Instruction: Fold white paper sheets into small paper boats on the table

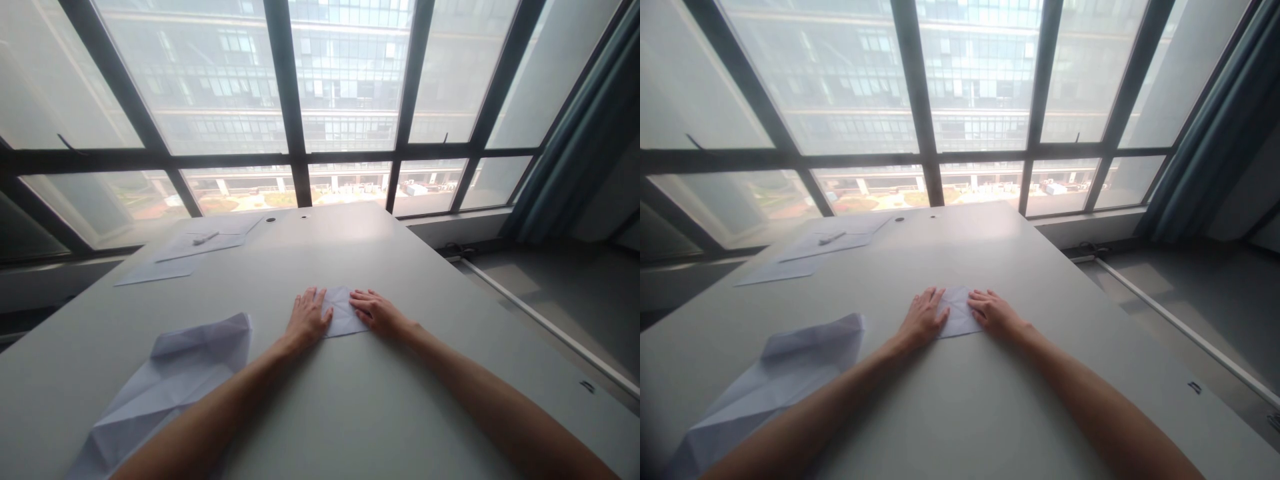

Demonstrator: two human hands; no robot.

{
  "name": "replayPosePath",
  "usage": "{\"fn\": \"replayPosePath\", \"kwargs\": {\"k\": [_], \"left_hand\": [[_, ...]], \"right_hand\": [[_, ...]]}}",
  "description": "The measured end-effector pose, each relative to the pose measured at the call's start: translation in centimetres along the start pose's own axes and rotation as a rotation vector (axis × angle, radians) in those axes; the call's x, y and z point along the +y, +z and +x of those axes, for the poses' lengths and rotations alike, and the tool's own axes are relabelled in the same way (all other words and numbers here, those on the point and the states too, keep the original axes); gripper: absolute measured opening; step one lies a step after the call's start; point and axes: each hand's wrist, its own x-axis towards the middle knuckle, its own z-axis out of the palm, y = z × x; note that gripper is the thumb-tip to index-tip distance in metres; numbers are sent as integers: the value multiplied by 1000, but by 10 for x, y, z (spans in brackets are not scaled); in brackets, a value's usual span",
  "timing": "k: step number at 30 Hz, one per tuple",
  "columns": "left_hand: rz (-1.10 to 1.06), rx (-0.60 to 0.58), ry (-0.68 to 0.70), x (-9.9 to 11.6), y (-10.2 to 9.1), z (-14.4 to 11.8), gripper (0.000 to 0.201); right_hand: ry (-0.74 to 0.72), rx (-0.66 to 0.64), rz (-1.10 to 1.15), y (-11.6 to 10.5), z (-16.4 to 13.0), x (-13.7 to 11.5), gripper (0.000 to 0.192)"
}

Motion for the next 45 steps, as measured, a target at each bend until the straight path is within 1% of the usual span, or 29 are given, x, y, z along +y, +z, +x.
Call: {"fn": "replayPosePath", "kwargs": {"k": [5, 13, 27, 45], "left_hand": [[6, 1, 16, -1, 0, 0, 51], [-12, -10, 11, 1, -2, 0, 51], [-25, 9, 15, 0, -1, -1, 50], [-49, 83, 31, -2, 0, 1, 45]], "right_hand": [[7, -1, 0, 1, 0, 1, 40], [6, -1, 0, -1, 0, -1, 39], [4, -1, -7, -1, 0, 0, 39], [10, -3, -19, 2, 0, 2, 39]]}}
